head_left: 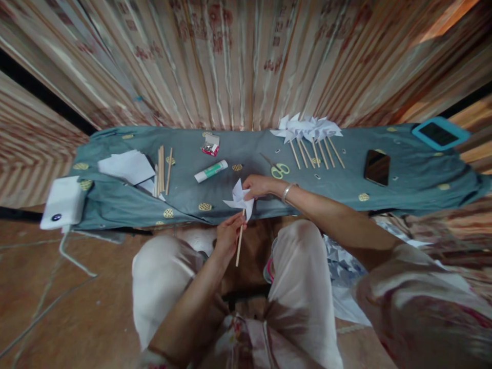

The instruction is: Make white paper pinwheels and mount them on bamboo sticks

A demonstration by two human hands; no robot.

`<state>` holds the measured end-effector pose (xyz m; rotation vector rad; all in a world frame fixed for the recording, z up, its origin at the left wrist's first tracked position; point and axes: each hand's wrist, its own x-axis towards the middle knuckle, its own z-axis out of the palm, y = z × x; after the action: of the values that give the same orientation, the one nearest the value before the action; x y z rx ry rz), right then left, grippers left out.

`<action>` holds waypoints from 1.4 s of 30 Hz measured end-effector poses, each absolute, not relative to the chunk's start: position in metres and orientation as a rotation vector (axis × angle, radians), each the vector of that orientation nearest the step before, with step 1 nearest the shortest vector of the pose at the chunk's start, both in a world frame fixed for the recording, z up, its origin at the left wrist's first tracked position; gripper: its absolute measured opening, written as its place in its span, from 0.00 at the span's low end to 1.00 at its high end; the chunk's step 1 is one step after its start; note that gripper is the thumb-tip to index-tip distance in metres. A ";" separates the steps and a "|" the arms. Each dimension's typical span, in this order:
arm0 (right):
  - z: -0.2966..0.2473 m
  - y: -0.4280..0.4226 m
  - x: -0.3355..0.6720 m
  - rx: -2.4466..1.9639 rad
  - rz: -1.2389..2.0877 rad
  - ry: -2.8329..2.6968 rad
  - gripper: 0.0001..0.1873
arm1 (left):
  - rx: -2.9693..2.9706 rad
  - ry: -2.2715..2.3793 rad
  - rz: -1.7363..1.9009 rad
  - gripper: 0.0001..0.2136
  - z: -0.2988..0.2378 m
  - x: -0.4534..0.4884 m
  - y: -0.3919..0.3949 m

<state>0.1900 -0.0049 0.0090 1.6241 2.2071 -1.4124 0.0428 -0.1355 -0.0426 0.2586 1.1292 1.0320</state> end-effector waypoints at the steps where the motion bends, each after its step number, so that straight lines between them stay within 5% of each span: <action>1: 0.011 -0.003 0.189 1.601 -1.368 2.214 0.04 | 0.253 1.130 1.030 0.09 -0.044 0.043 -0.135; 28: 0.007 0.009 0.186 1.451 -1.298 2.173 0.13 | 0.249 1.124 1.027 0.14 -0.057 0.045 -0.132; 42: 0.017 0.001 0.186 1.485 -1.247 2.199 0.06 | 0.243 1.104 1.031 0.13 -0.053 0.047 -0.133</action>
<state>0.1861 0.0005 0.0168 1.4847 2.1990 -1.2473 0.0470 -0.1332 -0.0526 0.2434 1.1043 1.0312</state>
